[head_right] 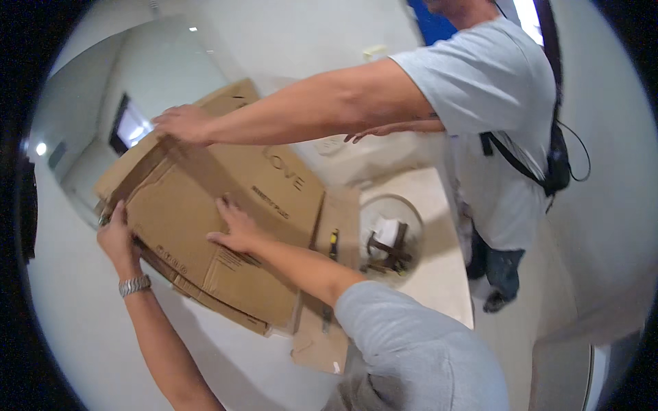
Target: The person removes a cardboard cover and detaches a wall mirror with assistance using screwdrivers and hands. Afterwards, the person scrapes and files along the wall edge beside the vanity using a hand file and a screwdriver.
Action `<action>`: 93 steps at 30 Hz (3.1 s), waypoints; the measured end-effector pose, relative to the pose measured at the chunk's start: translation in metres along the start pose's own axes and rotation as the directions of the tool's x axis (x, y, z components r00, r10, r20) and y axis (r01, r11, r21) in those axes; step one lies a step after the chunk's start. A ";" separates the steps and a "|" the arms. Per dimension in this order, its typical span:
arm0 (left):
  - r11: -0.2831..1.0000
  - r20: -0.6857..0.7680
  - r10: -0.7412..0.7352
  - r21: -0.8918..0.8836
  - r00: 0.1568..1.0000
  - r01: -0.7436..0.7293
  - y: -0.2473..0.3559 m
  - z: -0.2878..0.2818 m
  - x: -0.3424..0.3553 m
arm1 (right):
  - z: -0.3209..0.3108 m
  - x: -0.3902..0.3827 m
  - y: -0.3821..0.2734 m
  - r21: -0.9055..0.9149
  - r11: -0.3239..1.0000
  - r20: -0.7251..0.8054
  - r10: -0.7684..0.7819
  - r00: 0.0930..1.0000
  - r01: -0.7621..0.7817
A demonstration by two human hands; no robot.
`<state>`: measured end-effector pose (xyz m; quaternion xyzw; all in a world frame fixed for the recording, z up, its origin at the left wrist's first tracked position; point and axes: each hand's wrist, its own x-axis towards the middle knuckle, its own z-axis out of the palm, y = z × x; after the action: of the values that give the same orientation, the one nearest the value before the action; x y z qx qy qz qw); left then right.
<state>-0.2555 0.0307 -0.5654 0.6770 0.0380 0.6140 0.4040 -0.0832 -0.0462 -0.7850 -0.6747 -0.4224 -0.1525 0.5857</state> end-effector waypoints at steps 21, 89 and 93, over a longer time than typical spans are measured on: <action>0.876 -0.132 0.429 0.302 0.893 -0.376 0.127 0.043 0.088 | -0.015 0.152 -0.078 -0.102 0.962 -0.162 -0.268 0.950 0.254; 0.683 0.502 -0.578 0.729 0.644 0.045 -0.254 -0.003 -0.491 | -0.142 -0.170 0.158 -0.421 0.645 0.678 -0.244 0.694 0.638; 0.659 0.498 -0.550 0.752 0.670 -0.018 -0.251 -0.014 -0.496 | -0.163 -0.156 0.059 -0.489 0.756 0.362 -0.277 0.890 0.434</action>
<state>-0.2766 -0.0656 -1.1129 0.9392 0.2231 0.1784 0.1904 -0.0853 -0.2548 -0.8899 -0.7361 -0.5555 -0.2862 0.2602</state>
